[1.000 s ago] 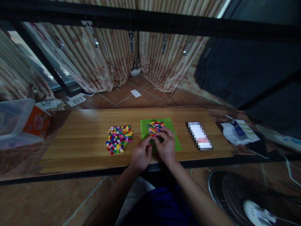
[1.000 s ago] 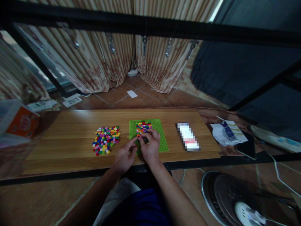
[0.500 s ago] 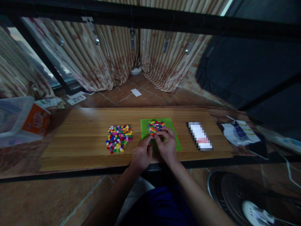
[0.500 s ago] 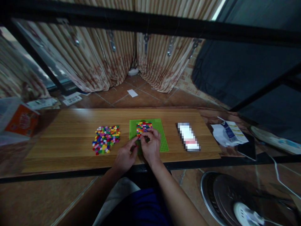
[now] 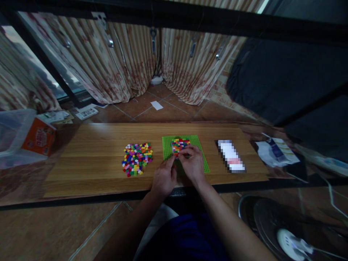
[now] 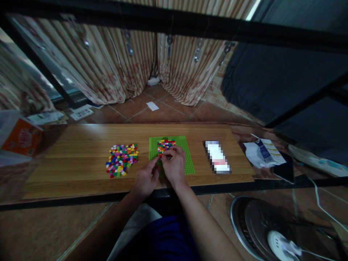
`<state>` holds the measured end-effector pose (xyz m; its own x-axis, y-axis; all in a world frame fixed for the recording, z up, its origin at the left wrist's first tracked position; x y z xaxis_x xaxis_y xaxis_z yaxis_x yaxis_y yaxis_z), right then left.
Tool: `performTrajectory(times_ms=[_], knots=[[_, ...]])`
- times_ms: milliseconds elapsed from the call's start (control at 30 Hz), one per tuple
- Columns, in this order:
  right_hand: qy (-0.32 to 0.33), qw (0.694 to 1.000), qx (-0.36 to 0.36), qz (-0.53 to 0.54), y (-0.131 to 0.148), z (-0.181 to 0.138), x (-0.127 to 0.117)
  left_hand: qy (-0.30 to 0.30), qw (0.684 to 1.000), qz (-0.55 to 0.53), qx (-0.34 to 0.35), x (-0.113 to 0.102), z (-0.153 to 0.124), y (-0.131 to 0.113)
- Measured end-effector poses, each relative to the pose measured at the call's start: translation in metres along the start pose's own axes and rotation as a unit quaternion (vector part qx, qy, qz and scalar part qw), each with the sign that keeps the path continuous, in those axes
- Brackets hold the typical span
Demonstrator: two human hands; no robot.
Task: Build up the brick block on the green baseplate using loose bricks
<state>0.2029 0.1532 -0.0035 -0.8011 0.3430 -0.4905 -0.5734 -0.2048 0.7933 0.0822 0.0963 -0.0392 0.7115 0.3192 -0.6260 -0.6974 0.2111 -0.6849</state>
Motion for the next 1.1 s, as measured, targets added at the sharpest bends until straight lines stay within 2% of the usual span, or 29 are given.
performTrajectory(times_ms=[200, 333, 467, 633, 833, 1000, 1100], knots=[[0.007, 1.0, -0.018, -0.019, -0.001, 0.003, 0.003, 0.009, 1.0, 0.002, -0.019, -0.004, 0.002, -0.002], [0.016, 1.0, -0.023, 0.014, -0.003, 0.004, 0.001, -0.004, 0.997, -0.053, -0.054, -0.008, 0.004, 0.0], [-0.007, 0.996, -0.011, 0.087, -0.009, 0.0, -0.011, -0.052, 0.985, -0.124, -0.107, -0.015, 0.005, 0.01], [-0.047, 0.995, 0.011, 0.084, -0.029, -0.015, -0.03, -0.071, 0.976, -0.148, -0.143, -0.017, 0.01, 0.018], [-0.053, 0.996, 0.044, 0.055, -0.055, -0.032, -0.037, -0.089, 0.98, -0.138, -0.112, -0.014, 0.02, 0.008], [-0.042, 0.998, 0.028, 0.028, -0.06, -0.037, -0.036, -0.127, 0.979, -0.148, -0.052, -0.009, 0.026, 0.004], [-0.04, 0.999, 0.025, 0.017, -0.061, -0.037, -0.035, -0.132, 0.978, -0.156, -0.042, -0.004, 0.027, 0.004]])
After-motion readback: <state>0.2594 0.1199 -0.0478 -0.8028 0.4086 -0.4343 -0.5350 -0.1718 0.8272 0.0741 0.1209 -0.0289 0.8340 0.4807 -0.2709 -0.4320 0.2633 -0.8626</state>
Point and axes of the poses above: each hand's wrist, its own z-axis towards the middle knuckle, its own x-axis out of the palm, y = z × x, the point moved 2 cm from there along z, towards the middle knuckle, and after that the axes turned 6 degrees about -y, right-handed, at the moved point
